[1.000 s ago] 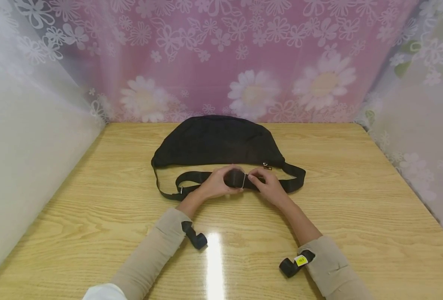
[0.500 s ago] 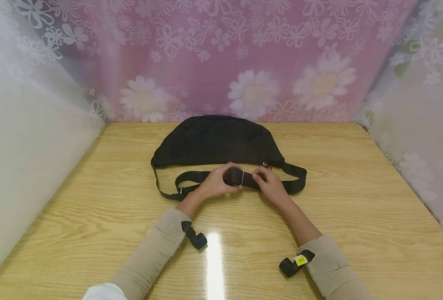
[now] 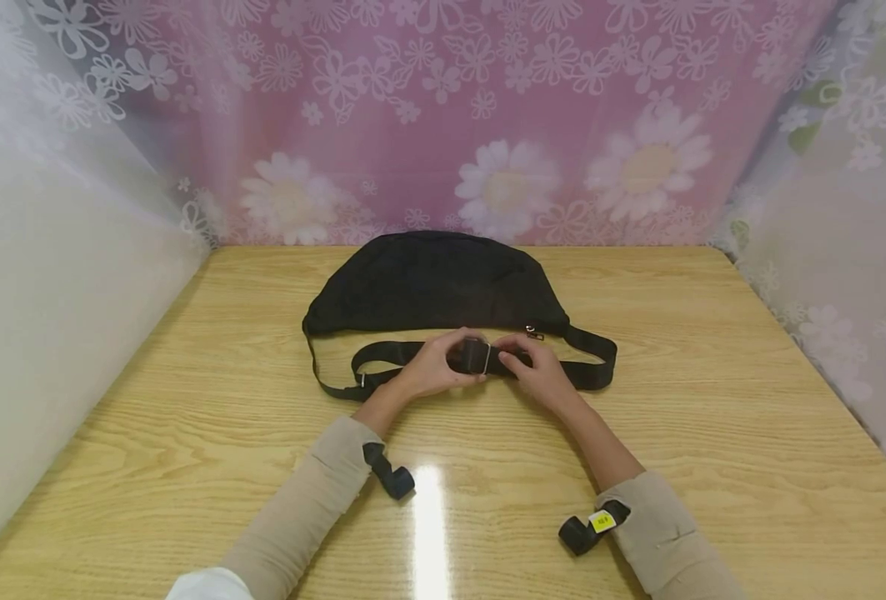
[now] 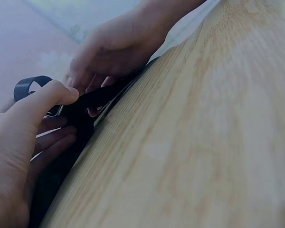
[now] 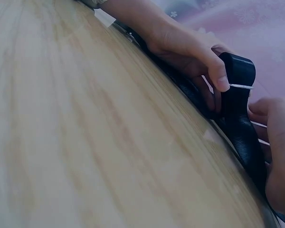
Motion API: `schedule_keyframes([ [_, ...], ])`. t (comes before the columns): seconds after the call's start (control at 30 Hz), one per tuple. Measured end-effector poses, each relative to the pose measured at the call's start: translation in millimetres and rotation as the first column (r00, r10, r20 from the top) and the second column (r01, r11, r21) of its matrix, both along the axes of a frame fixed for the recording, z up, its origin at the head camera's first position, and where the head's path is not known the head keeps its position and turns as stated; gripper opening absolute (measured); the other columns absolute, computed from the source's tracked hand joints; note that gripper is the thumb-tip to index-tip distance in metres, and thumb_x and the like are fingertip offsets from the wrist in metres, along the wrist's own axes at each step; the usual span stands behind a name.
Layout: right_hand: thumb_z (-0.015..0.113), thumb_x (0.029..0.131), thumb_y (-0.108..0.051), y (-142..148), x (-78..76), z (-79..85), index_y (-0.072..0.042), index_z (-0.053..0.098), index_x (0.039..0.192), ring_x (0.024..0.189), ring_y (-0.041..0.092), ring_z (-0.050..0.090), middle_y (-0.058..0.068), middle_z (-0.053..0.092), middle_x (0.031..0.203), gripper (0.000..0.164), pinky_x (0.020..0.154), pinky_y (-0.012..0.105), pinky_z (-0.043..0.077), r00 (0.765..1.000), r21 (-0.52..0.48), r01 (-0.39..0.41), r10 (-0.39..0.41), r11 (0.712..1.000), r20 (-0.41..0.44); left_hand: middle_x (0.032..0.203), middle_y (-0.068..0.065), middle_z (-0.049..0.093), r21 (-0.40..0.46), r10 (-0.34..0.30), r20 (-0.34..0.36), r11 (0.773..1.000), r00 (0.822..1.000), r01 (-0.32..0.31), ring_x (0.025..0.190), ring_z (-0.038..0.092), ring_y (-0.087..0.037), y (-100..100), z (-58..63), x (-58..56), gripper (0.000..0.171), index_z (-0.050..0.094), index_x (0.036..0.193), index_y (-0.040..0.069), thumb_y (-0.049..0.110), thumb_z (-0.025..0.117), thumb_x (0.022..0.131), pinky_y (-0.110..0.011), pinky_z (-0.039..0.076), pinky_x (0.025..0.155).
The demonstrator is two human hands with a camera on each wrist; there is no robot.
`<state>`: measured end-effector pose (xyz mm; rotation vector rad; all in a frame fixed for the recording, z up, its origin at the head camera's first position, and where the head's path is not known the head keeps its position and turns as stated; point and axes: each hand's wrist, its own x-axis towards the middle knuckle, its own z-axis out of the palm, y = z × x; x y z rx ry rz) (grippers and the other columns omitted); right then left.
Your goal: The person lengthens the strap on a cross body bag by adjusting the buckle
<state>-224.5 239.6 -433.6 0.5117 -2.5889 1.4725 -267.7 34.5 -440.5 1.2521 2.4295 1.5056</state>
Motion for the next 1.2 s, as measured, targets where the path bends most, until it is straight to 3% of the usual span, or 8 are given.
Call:
schedule_keyframes([
  [0.1,0.054,0.094,-0.007,-7.0,8.3,13.0,0.006,0.058,0.112,0.103,0.033,0.051,0.020,0.058,0.109,0.023,0.088,0.046,0.038,1.000,0.007,-0.028,0.028,1.000,0.011,0.099,-0.001,0.059,-0.007,-0.007,0.003,1.000,1.000,0.008,0.086,0.057,-0.010,-0.1,0.1,0.3,0.050,0.055,0.118,0.014,0.018,0.078,0.074,-0.018,0.045,0.077],
  [0.23,0.054,0.093,-0.006,-13.9,16.6,25.9,0.007,0.060,0.105,0.098,0.032,0.053,0.020,0.059,0.102,0.018,0.086,0.046,0.039,1.000,0.030,0.001,-0.001,1.000,0.005,0.097,-0.001,0.059,-0.011,0.002,0.000,1.000,1.000,-0.002,0.085,0.058,-0.011,0.1,0.2,0.5,0.050,0.056,0.119,0.012,0.018,0.078,0.074,-0.019,0.045,0.075],
  [0.43,0.055,0.093,-0.009,-5.2,5.5,9.5,0.003,0.063,0.096,0.091,0.023,0.054,0.013,0.061,0.096,0.015,0.079,0.036,0.042,0.999,0.037,0.029,-0.028,0.999,-0.022,0.096,-0.001,0.059,-0.011,0.020,-0.016,1.000,1.000,-0.020,0.084,0.058,-0.013,0.5,0.7,0.0,0.050,0.056,0.118,0.008,0.018,0.078,0.074,-0.019,0.045,0.074],
  [0.63,0.060,0.091,-0.011,2.7,-2.9,-5.4,0.001,0.064,0.092,0.088,0.021,0.054,0.011,0.061,0.092,0.013,0.075,0.025,0.041,0.992,0.054,0.112,-0.108,0.992,-0.073,0.091,-0.003,0.060,0.004,0.032,-0.004,0.999,0.999,-0.032,0.081,0.058,-0.012,0.6,0.8,-0.1,0.050,0.056,0.119,0.007,0.017,0.077,0.075,-0.018,0.046,0.073],
  [0.93,0.062,0.088,-0.006,5.1,-3.6,-7.2,0.002,0.063,0.089,0.089,0.027,0.054,0.015,0.062,0.089,0.008,0.080,0.041,0.040,0.974,0.074,0.204,-0.196,0.976,-0.113,0.094,-0.008,0.060,0.019,0.034,0.004,0.999,0.999,-0.034,0.085,0.059,-0.016,0.9,1.3,0.3,0.049,0.056,0.119,0.007,0.014,0.077,0.075,-0.021,0.047,0.076],
  [1.2,0.059,0.092,-0.017,2.2,-3.1,-5.2,0.000,0.064,0.105,0.097,0.024,0.054,0.013,0.063,0.103,0.022,0.085,0.039,0.041,0.999,0.019,0.046,-0.045,0.999,-0.022,0.098,-0.006,0.061,-0.006,0.000,0.006,1.000,1.000,0.000,0.087,0.058,-0.011,0.4,-0.6,-0.9,0.051,0.055,0.120,0.009,0.015,0.078,0.074,-0.018,0.046,0.077],
])
